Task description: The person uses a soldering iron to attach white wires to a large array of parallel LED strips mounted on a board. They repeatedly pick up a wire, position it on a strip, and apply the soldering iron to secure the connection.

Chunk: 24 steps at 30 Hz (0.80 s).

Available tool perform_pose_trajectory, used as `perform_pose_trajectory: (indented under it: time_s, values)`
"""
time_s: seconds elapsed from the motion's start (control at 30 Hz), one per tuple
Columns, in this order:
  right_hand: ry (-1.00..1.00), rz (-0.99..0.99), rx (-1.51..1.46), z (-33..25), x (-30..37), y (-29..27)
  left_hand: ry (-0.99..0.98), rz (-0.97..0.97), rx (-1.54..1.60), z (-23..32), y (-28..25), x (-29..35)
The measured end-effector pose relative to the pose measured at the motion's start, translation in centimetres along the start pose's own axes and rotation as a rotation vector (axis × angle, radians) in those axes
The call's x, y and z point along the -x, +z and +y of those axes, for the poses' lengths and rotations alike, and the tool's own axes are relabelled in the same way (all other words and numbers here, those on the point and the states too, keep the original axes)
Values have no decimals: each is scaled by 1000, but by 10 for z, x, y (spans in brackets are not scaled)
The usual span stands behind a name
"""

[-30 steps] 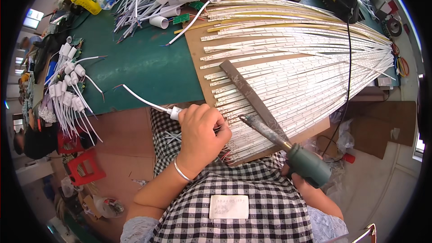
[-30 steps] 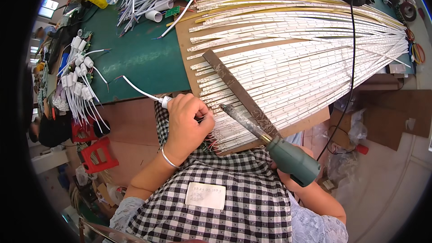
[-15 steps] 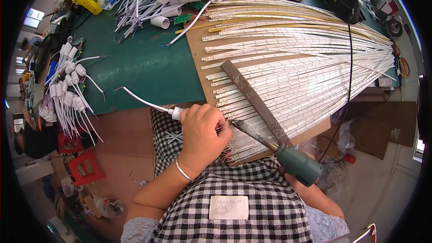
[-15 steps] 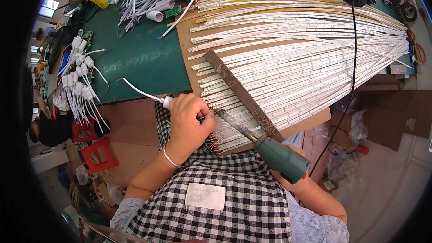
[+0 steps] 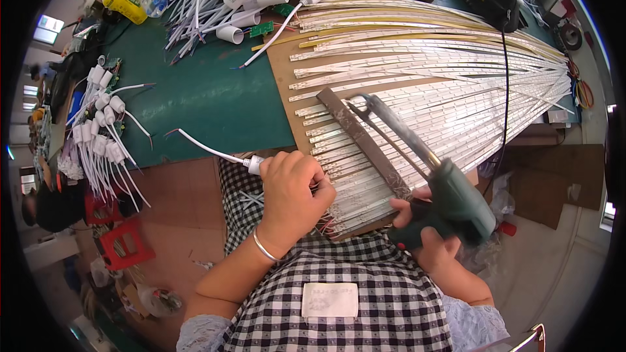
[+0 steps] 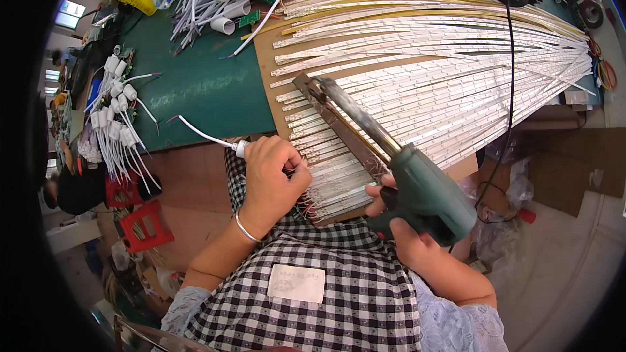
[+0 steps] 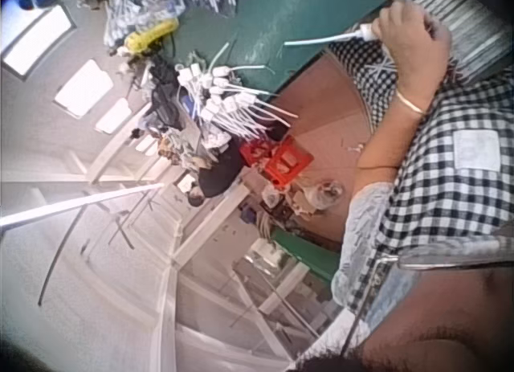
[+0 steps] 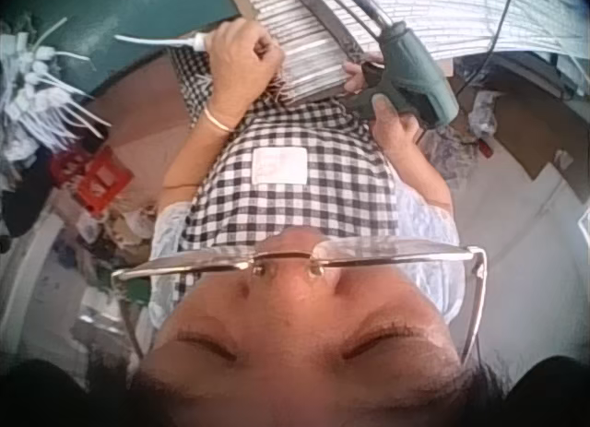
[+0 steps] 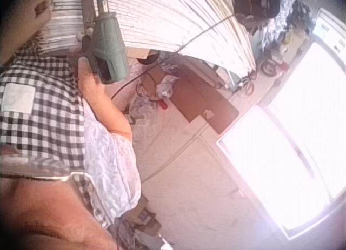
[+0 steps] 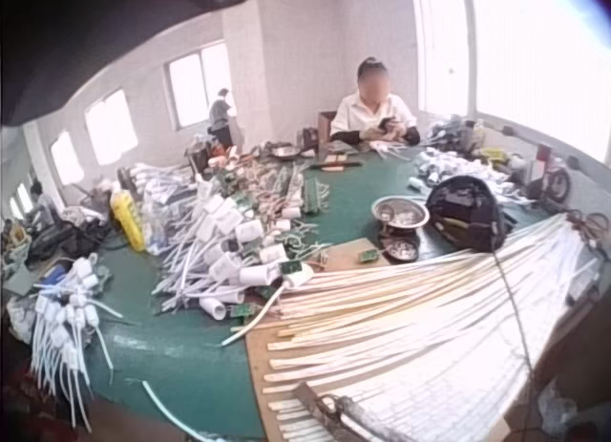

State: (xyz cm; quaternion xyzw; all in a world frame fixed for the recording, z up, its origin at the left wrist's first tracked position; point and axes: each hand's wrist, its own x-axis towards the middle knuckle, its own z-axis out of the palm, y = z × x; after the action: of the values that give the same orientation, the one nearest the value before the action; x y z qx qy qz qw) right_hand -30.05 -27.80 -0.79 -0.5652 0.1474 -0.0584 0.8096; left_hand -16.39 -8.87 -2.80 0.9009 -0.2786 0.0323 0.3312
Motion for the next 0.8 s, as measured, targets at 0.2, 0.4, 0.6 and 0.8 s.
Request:
perform_pose_trajectory:
  time_s: [0.2,0.4,0.6,0.8]
  values:
    - [-76,-256,-302,26,-47,32,-9,-21,-21,1,-2,-1]
    - [49,-229,-192,31,-47,37,-19,-35,-27,-1,-1,0]
    - [52,-233,-196,30,-46,37,-14,-29,-35,1,-2,0]
    - [45,-229,-185,31,-46,36,-9,-30,-33,1,-2,0]
